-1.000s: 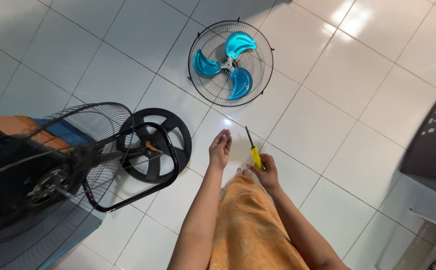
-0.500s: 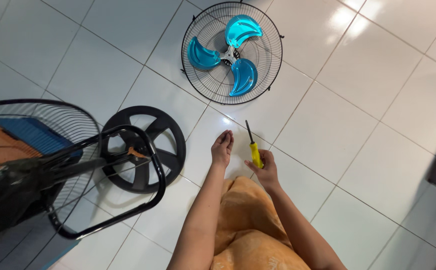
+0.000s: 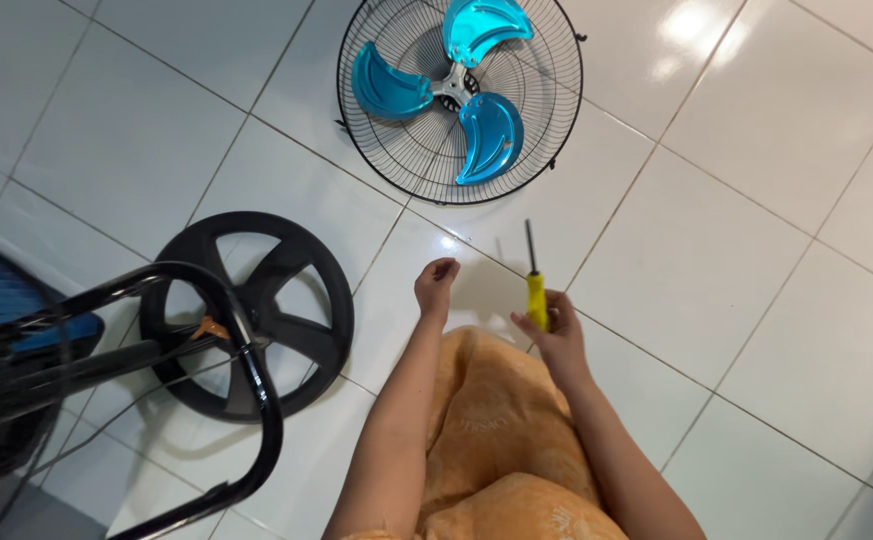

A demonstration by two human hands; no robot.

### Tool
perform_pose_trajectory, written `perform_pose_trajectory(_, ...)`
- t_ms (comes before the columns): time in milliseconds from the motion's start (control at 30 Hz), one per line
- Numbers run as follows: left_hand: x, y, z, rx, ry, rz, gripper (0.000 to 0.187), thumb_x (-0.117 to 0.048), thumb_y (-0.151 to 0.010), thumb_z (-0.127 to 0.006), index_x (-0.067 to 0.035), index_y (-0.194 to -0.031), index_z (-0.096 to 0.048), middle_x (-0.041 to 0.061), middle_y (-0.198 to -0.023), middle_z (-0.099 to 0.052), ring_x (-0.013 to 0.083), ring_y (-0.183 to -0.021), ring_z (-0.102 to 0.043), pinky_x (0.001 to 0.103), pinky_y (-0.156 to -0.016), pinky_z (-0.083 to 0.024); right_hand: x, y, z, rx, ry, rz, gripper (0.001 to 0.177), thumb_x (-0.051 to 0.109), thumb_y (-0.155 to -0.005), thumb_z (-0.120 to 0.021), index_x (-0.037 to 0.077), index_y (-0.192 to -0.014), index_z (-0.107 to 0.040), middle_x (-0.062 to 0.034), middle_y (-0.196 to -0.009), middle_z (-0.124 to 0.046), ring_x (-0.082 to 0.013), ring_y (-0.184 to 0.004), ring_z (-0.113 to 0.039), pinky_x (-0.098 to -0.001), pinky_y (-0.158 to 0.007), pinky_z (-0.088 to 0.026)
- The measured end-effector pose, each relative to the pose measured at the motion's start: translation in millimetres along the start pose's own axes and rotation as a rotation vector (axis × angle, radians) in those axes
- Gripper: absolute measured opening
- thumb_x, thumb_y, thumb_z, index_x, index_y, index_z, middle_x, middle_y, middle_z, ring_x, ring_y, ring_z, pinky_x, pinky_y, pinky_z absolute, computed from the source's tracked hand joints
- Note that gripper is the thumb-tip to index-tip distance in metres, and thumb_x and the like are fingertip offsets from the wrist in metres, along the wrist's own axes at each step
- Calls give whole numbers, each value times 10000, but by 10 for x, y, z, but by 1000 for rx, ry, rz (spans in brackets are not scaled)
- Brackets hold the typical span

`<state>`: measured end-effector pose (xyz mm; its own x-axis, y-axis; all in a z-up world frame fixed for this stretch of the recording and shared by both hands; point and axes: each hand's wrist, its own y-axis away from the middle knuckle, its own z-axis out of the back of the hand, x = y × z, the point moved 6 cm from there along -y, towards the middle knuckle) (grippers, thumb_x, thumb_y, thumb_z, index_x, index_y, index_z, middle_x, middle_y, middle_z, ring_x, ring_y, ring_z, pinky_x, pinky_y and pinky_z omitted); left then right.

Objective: The person uses a yellow screwdriver to remove screws from the front grill of a black standing fan. They detach the grill and place it on the floor, then proceed to unscrew the central hub to remove the fan blades. The components are laid out on the floor as the disassembly progresses.

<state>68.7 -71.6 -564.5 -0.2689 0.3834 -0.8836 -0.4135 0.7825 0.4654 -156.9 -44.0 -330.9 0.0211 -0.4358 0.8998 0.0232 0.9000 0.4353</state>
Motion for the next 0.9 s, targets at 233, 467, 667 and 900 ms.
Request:
perform_pose_trajectory(233, 328, -412, -87, 57, -228, -125, 168, -123, -870, -782, -20, -1000, -758, 74, -928, -780, 135, -852, -737, 267, -788, -585, -60, -196, 109, -26, -86, -7, 384, 95, -882, -796, 86, -1188, -565, 26, -899, -537, -65, -792, -494, -251, -688, -427)
perform_pose_trajectory(467, 483, -660, -254, 51, -557, -441, 115, -132, -832, -777, -77, -926, -740, 111, -907, -740, 242, -834, -742, 356, -769, -589, -69, -135, 135, 4, -138, 20, 386, 100, -872, -789, 95, -1175, -550, 19, -925, -588, -66, -878, -587, -250, -780, -509)
perform_pose_trajectory(667, 686, -807, -333, 98, -614, -369, 89, -117, -854, -751, -106, -936, -720, 92, -936, -710, 240, -863, -734, 371, -786, -580, -122, -60, 210, -41, -94, -14, 388, 112, -865, -785, 113, -1181, -560, 10, -901, -612, -78, -844, -590, -261, -707, -474)
perform_pose_trajectory(900, 777, -880, -320, 46, -767, -362, 111, -123, -823, -782, -126, -916, -722, 88, -897, -677, 267, -837, -692, 400, -742, -554, -148, -13, 214, -21, -62, -31, 379, 103, -852, -801, 114, -1146, -561, 11, -856, -608, -84, -795, -569, -266, -700, -477)
